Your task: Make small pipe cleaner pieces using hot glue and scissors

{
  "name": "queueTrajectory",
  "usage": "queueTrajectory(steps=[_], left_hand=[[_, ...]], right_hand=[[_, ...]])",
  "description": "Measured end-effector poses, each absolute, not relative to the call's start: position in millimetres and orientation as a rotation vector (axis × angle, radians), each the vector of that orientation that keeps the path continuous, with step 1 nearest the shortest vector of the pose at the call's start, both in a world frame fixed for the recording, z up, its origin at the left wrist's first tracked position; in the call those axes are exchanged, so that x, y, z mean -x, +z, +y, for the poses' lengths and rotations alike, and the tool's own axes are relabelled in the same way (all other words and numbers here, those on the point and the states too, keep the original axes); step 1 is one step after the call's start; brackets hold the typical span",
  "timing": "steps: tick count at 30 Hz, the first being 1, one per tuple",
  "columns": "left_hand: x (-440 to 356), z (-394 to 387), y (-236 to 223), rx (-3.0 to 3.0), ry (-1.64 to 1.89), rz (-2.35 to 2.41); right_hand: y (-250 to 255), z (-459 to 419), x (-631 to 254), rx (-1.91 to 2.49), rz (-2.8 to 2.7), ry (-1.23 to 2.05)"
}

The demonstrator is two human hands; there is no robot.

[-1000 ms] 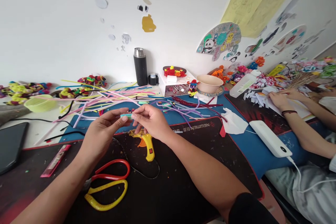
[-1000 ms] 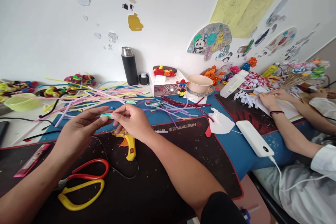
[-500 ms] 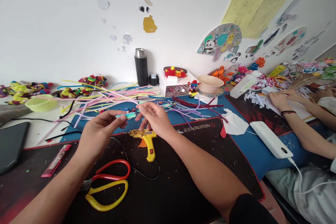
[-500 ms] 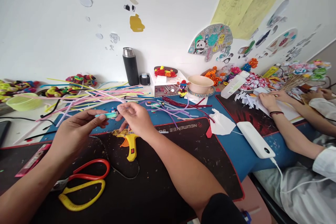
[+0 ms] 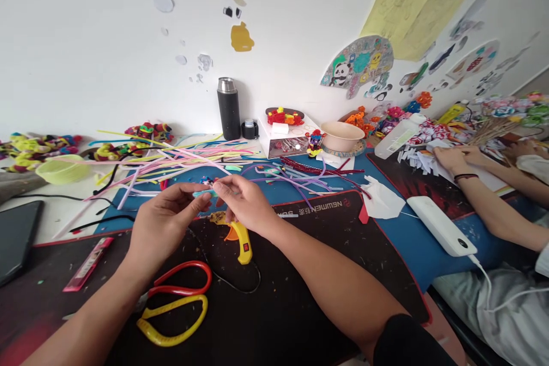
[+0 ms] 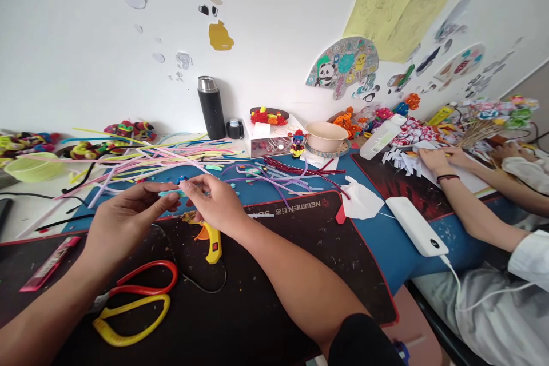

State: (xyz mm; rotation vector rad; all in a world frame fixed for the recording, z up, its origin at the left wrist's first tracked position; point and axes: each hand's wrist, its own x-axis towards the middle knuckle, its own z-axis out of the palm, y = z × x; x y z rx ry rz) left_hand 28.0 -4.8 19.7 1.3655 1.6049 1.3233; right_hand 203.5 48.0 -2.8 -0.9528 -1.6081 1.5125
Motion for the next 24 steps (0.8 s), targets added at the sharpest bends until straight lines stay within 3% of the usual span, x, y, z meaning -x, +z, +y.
queueTrajectory(steps=[13,24], left_hand=[[-16,0,22,-1.162,1.502,1.522],[-22,-1,25,-1.156,1.418,1.428]], right_hand=[[-4,50,-204,1.034,-1.740,1.355],[1,48,-205,0.815,-1.548,1.622]])
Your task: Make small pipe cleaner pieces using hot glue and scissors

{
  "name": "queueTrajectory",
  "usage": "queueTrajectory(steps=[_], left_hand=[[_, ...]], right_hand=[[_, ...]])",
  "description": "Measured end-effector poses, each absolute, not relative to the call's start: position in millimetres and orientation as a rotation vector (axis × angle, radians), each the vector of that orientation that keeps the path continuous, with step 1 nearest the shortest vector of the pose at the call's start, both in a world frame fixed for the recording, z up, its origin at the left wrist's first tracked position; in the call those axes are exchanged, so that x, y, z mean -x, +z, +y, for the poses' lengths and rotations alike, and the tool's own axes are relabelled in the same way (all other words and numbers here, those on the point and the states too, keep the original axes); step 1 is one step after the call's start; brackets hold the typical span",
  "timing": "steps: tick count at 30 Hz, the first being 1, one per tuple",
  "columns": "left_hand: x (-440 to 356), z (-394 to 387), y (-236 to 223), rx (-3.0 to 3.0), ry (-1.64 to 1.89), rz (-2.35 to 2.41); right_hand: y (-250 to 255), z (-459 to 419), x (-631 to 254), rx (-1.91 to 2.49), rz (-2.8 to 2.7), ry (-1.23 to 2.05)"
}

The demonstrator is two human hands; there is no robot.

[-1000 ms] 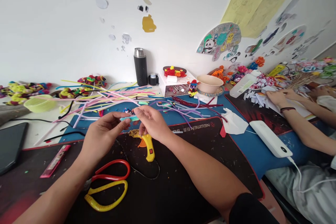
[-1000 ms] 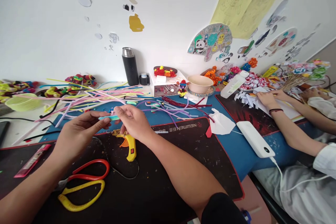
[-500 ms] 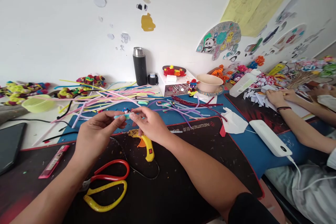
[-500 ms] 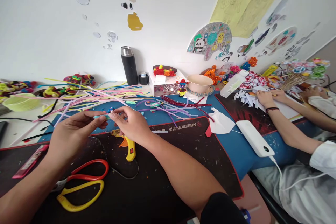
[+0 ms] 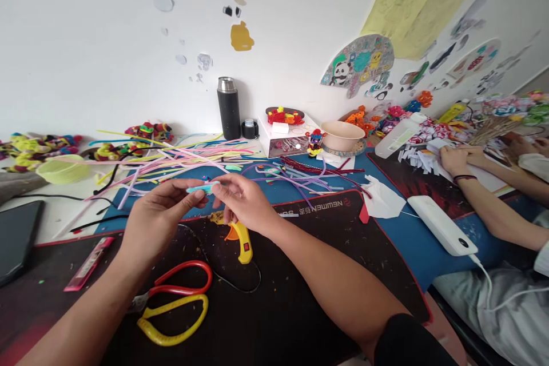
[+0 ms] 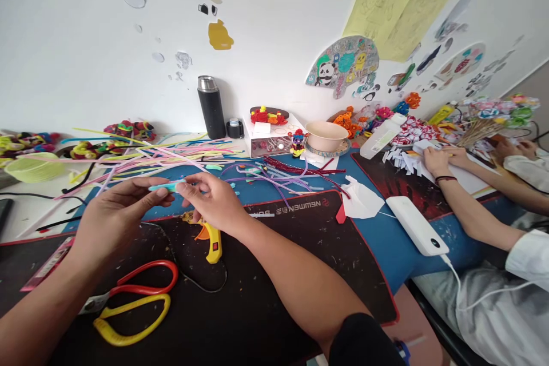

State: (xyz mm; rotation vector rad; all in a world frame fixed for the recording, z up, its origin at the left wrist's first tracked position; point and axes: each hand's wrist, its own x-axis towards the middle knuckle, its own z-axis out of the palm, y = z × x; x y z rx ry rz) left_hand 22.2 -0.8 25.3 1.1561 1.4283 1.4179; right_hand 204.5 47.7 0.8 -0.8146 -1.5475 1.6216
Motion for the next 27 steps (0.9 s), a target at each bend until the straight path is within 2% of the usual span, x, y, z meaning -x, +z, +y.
queueTrajectory(steps=[12,27], left_hand=[[-25.4,2.3,18.0,-1.033,1.391,1.236],[-23.2,1.0,21.2,-1.019,1.301,1.181]], right_hand=[[2.2,48.6,-203.3,0.741,-1.474,1.714],[-2.3,49.5,-202.1,0.748,-1.531,1.595]])
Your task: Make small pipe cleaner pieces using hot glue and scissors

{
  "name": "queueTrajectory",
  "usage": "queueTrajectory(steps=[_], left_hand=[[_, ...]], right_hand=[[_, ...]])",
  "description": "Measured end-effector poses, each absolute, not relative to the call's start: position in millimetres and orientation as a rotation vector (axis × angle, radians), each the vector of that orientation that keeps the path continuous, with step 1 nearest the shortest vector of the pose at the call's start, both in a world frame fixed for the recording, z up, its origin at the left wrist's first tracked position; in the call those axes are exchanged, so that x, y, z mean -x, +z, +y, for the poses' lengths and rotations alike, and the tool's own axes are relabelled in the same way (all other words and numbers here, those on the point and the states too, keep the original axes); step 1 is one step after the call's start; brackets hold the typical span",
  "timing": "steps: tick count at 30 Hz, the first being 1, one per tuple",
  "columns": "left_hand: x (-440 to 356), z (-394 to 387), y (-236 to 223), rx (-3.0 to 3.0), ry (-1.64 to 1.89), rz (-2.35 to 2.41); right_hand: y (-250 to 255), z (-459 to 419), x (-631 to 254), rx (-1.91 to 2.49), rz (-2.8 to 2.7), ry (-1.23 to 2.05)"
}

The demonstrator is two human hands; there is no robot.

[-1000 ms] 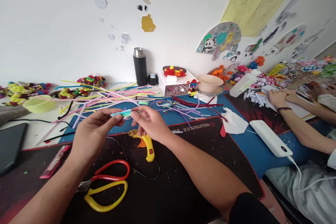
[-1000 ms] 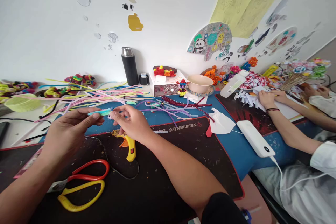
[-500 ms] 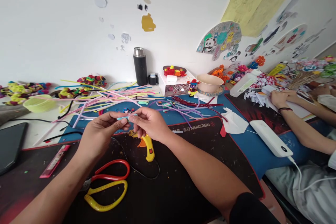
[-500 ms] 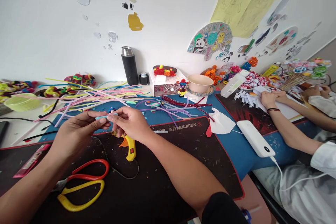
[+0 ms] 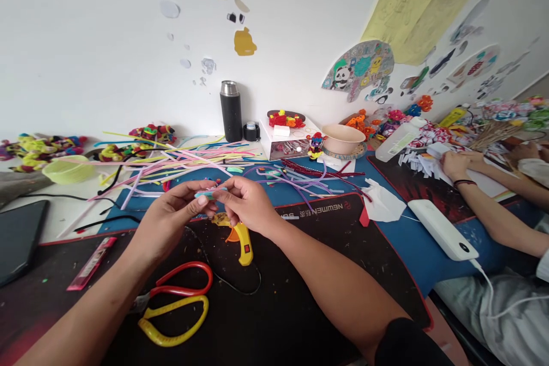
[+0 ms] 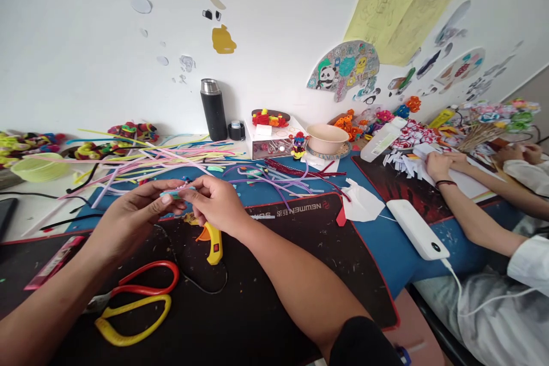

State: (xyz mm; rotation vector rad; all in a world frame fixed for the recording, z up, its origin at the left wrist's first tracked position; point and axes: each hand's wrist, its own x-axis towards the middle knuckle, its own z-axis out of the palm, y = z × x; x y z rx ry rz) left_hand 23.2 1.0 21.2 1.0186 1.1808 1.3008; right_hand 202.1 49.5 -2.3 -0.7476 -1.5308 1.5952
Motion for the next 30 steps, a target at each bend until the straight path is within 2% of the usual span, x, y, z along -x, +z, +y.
queueTrajectory(steps=[9,17,30], left_hand=[[-17.6,3.3,14.5,-1.069,1.316,1.227],[-17.3,2.9,17.0,-1.190,1.364,1.370],[-22.5,3.0,16.6,-0.992,1.384,1.233]], right_hand=[[-2.9,47.7,-202.5,0.737,-1.566,1.562],[1.9,47.6,-204.0,0.757,-1.513,1.673],[-3.1,50.4,-202.5,0.729,-1.416,1.754]])
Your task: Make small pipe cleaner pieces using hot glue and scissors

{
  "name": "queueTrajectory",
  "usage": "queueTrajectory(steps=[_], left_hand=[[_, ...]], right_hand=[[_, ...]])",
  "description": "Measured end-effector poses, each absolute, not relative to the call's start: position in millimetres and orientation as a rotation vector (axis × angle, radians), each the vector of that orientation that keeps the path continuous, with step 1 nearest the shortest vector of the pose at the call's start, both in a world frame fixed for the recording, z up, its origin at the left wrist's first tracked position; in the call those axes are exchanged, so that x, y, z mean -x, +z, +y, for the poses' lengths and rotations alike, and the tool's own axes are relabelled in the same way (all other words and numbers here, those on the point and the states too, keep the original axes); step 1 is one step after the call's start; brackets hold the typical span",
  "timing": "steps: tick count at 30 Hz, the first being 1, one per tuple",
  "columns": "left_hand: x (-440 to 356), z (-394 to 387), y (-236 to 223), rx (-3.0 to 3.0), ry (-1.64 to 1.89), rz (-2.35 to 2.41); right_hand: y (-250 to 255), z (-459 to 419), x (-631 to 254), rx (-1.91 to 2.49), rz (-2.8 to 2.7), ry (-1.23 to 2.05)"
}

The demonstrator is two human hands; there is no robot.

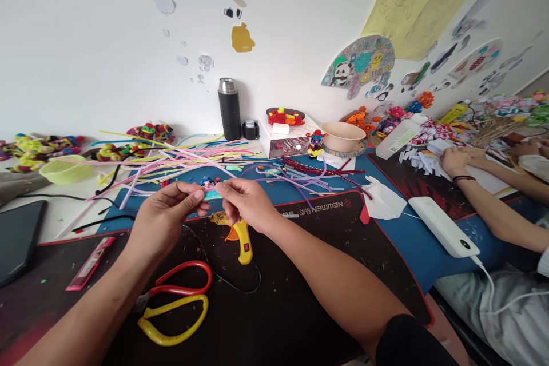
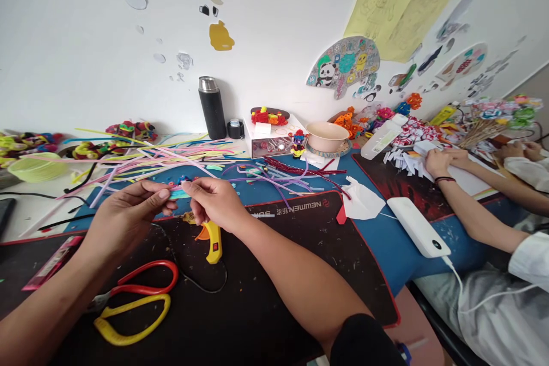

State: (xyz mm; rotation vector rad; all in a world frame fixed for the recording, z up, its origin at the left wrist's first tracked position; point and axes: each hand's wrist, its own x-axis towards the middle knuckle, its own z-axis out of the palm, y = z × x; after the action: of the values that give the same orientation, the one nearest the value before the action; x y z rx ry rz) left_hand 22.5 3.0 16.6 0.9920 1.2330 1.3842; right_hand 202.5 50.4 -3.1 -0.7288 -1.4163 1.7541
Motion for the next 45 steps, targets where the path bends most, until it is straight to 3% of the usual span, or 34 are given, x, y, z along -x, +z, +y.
queueTrajectory(steps=[29,45], left_hand=[[-21.2,1.4,16.4,-1.124,1.345,1.265],[-19.9,2.5,23.3,-1.166,1.279,1.311]], right_hand=[[0.6,50.1,-202.8,0.697,-1.319,1.908],[-2.0,55.5,-206.9,0.755,-1.391,1.832]])
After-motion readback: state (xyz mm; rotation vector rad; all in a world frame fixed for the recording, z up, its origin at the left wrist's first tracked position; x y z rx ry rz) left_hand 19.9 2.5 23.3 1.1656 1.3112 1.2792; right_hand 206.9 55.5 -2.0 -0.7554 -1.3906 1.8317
